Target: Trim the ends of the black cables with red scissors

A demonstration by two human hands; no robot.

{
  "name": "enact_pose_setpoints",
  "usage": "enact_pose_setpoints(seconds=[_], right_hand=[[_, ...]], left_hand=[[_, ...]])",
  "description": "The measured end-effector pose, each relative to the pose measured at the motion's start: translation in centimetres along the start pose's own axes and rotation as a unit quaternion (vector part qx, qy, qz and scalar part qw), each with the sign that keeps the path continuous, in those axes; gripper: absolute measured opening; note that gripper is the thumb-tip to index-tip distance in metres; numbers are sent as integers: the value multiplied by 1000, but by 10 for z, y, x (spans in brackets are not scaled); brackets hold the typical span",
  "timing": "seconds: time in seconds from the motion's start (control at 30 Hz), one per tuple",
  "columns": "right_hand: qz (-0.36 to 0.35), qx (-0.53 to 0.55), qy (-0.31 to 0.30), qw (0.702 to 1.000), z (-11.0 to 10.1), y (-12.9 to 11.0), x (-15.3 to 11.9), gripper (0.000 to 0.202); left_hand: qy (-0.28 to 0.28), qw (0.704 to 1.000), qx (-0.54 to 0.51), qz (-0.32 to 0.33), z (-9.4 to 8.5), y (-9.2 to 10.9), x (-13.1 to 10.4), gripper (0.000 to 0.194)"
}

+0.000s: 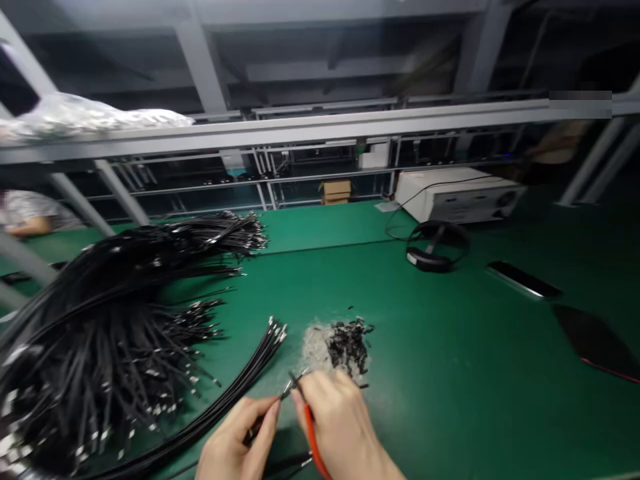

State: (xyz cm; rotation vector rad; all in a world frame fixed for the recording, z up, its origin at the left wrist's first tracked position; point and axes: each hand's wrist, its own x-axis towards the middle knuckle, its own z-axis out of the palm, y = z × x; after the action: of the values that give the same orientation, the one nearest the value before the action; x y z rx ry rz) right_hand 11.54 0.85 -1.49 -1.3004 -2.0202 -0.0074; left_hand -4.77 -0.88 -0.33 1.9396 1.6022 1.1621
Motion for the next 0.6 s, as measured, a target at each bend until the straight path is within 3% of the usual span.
enact_pose_setpoints(seconds=[0.1, 0.27, 0.4, 0.6], right_hand=[[22, -59, -27, 998, -7, 3, -12, 22], [7, -78, -75, 994, -2, -9, -26, 16], [-6, -79, -78, 994, 1, -17, -25, 12], [-22, -108, -90, 990, -1, -15, -22, 14]], left_hand=[[-18, 996, -18, -86, -4, 15, -2, 29], [-55, 986, -39, -151, -10, 24, -3, 31], [-99, 979, -52, -173, -12, 23, -3, 32], [-78, 982, -57, -165, -10, 20, -3, 25]])
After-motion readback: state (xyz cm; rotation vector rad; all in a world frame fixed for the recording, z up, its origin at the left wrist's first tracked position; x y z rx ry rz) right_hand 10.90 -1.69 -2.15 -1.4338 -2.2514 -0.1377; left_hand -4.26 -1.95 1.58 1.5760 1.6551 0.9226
